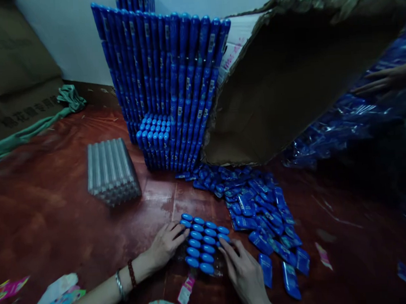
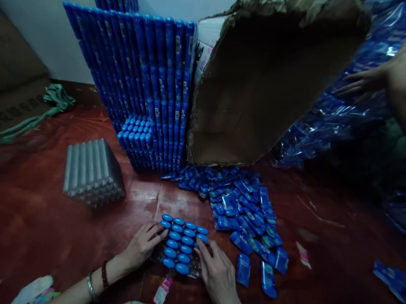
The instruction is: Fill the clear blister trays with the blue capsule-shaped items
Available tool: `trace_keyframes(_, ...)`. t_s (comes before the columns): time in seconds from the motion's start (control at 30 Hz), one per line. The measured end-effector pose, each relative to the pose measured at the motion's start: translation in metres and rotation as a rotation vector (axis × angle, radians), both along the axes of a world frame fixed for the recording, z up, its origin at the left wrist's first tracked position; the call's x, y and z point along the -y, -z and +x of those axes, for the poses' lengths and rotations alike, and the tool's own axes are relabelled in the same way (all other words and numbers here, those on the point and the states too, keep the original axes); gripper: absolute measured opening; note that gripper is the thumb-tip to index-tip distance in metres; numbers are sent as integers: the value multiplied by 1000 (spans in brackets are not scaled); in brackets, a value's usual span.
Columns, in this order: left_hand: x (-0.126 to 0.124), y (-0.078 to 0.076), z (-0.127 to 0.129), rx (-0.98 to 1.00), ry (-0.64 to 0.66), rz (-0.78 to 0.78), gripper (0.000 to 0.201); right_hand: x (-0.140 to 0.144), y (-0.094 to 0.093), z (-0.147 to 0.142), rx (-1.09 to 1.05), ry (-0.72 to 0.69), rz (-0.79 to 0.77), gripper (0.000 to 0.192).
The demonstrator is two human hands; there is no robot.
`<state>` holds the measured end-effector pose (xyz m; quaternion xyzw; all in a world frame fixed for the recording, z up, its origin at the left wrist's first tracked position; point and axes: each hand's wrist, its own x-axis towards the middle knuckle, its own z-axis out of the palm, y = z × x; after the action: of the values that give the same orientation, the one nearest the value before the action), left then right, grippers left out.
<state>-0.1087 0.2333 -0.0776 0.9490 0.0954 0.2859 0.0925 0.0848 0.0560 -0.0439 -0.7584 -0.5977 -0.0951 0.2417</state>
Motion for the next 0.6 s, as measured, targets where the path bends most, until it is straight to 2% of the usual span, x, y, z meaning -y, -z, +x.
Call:
trace_keyframes(0.1,-4,-8,-3,-37,-5,-145,33,-22,-15,20,-150,34,71,35)
trace_keyframes(0.17,-17,-15,0,-5,-41,-284,33,-50,-24,38,-204,54,21,29)
trace_keyframes(0.23,-40,-24,12,22,-163,-368,34,-88,-29,56,-212,23,-64,28)
trace_keyframes(0.3,-69,-32,35,-31,-331,-359,35,-129,-31,70,-195,-20,-119,28)
trace_keyframes(0.37,-98,-38,63,-140,-436,-302,32,-169,-32,80,-117,-22,-225,29)
trace_keyframes(0.43,-121,-40,90,-232,-451,-260,30,-200,-33,84,-23,-10,-360,37)
trace_keyframes(0.5,-134,-38,109,-307,-417,-246,29,-218,-34,86,31,-15,-454,45)
trace_keyframes(0.6,-137,-32,116,-387,-358,-256,33,-218,-31,83,48,-43,-481,42)
